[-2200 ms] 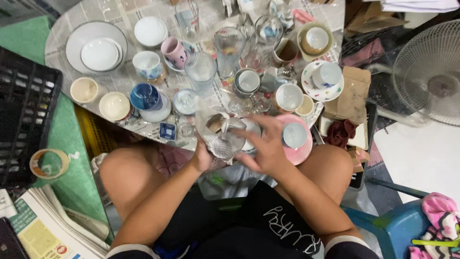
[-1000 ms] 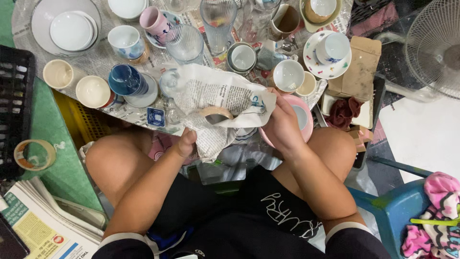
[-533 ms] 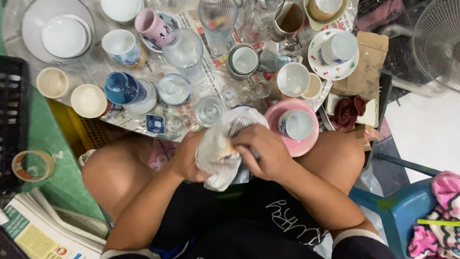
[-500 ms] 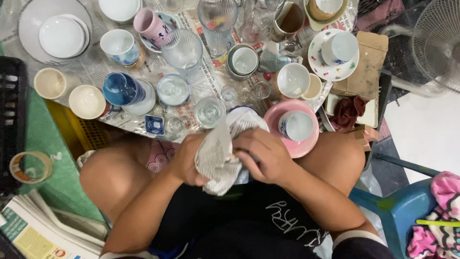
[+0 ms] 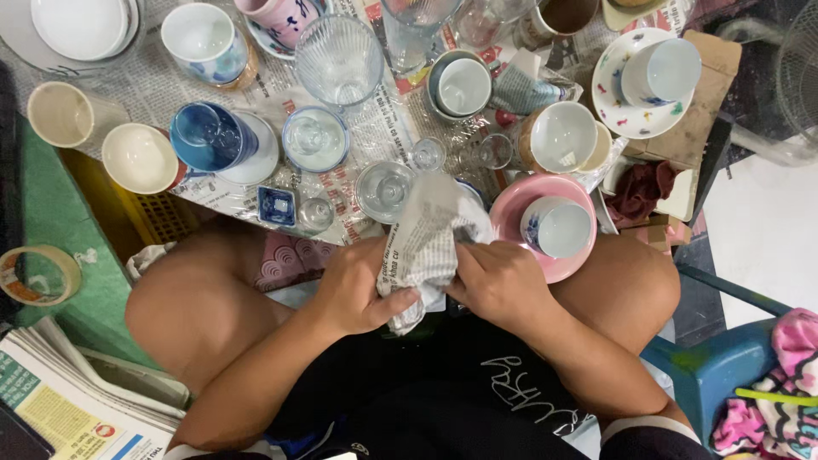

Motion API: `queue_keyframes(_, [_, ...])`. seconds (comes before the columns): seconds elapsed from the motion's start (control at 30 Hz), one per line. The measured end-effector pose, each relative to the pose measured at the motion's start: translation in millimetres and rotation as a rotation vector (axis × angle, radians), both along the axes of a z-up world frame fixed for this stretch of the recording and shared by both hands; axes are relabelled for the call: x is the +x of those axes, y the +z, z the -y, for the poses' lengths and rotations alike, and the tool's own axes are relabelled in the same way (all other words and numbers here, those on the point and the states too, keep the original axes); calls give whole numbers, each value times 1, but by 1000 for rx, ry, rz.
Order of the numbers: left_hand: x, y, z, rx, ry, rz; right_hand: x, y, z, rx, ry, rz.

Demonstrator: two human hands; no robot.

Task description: The person wraps various small dishes, including cups and bowls, in newspaper. They fold the paper around each item and place the wrapped items into a black plastic crate.

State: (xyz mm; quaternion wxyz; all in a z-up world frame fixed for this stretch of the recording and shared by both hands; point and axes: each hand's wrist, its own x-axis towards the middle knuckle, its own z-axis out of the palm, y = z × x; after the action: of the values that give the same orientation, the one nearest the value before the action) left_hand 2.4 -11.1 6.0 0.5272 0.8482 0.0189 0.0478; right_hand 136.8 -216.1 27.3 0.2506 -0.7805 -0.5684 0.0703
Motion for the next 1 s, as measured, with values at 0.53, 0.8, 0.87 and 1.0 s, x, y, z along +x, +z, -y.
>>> queue_keyframes(0.53, [15, 30, 8, 58, 196, 640, 1, -10, 3, 119, -109, 3])
queue_keyframes(0.8, [10, 27, -1, 188, 179, 537, 13, -12, 15, -26, -267, 27])
queue_keyframes(0.87, [9, 20, -5, 164, 169, 519, 14, -10, 13, -127, -395, 20])
queue_keyframes(1.0, [5, 5, -24, -51, 327, 494, 26, 13, 17, 39, -459, -178])
